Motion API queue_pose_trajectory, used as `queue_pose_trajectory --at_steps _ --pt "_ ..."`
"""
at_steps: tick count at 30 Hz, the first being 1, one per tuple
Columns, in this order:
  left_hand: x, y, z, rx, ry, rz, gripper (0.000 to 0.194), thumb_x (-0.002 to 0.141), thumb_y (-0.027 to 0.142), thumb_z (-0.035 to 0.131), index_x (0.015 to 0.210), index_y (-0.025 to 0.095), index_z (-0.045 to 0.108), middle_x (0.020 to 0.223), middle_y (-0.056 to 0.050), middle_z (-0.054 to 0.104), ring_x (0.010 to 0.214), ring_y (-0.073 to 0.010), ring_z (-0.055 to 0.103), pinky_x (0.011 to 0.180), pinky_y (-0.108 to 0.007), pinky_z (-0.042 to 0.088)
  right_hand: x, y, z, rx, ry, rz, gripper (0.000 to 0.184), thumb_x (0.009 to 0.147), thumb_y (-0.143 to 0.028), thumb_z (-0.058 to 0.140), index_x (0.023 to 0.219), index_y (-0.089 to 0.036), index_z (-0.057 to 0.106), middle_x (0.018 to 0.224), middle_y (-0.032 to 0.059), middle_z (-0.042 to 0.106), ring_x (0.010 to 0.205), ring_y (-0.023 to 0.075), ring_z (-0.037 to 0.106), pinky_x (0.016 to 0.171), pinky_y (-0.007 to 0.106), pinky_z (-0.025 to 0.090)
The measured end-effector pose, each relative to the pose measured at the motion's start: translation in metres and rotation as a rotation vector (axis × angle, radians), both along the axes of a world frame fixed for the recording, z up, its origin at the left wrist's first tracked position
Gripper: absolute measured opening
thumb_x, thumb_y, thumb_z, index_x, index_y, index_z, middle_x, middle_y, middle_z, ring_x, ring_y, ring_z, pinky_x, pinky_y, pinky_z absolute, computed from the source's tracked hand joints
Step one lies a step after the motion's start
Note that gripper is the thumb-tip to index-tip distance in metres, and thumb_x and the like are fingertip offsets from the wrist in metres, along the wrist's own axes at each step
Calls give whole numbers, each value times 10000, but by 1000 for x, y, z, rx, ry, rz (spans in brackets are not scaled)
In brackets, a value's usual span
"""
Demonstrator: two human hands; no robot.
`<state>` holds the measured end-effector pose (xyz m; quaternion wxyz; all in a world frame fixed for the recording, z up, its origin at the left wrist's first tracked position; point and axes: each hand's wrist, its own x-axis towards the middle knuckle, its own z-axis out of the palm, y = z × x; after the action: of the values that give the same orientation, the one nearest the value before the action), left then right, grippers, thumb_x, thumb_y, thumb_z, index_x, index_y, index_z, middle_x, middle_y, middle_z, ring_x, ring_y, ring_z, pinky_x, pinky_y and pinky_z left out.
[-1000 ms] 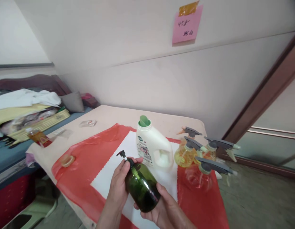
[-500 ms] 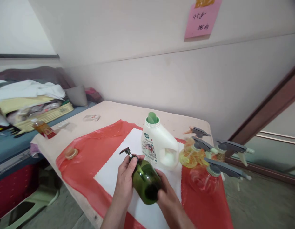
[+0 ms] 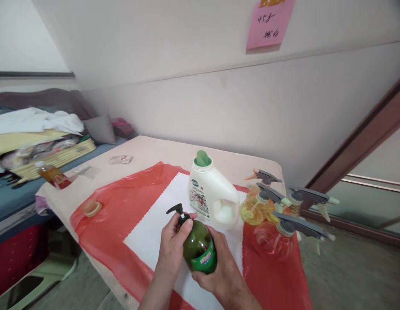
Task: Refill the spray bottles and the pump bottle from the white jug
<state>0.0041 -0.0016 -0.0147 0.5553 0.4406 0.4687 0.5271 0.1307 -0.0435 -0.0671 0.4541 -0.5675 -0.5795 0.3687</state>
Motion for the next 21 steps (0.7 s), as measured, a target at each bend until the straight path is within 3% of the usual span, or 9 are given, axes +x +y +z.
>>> queue_pose_trajectory --at_steps 3,5,8,10,13,15,18,21 --pt "3 -2 -5 -5 -24 79 344 781 431 676 1015 181 708 865 -48 695 800 -186 610 736 -271 472 -1 -2 2 83 -57 -49 832 524 -140 650 1291 -238 343 1223 107 475 1152 280 512 988 437 427" --pt "4 -3 -6 -10 -42 107 348 777 426 681 1030 189 702 864 -42 699 773 -177 611 708 -264 470 2 -3 6 38 -17 -59 826 522 -132 666 1288 -243 376 1242 96 483 1172 283 496 1001 439 409" --pt "2 -4 -3 -22 -78 48 302 781 396 686 1003 191 692 955 -59 705 800 -185 624 724 -278 477 14 -4 17 -144 336 161 893 517 -255 772 1319 -234 377 1280 90 518 1188 294 495 1010 443 390" --pt "0 -4 1 -27 -145 -37 258 788 372 682 962 181 684 1034 -88 698 866 -214 633 762 -304 485 23 -5 25 -228 659 350 842 604 -415 753 1338 -224 386 1311 84 535 1210 286 493 1021 432 378" --pt "-4 -4 5 -33 -241 -136 227 796 358 670 926 171 673 1078 -120 691 931 -255 635 785 -336 491 32 -3 32 -255 899 440 679 699 -364 686 1319 -220 452 1312 51 559 1233 271 481 1035 423 356" --pt "-5 -5 7 -35 -246 -172 224 796 355 668 919 167 671 1085 -132 690 945 -269 635 787 -348 493 33 -2 33 -267 931 483 695 642 -291 728 1291 -223 487 1262 38 593 1193 279 509 1004 425 377" --pt "-5 -4 9 -37 -223 -167 231 784 369 677 877 157 674 1064 -141 696 942 -279 638 791 -359 495 30 -1 31 -254 901 511 762 555 -334 805 1250 -228 512 1208 41 617 1153 288 532 974 423 396" --pt "-5 -2 10 -47 -179 -145 244 768 384 692 854 155 682 1038 -135 705 915 -273 646 787 -356 498 25 -4 29 -211 667 398 794 547 -305 814 1266 -251 483 1225 38 598 1171 268 516 999 412 385"
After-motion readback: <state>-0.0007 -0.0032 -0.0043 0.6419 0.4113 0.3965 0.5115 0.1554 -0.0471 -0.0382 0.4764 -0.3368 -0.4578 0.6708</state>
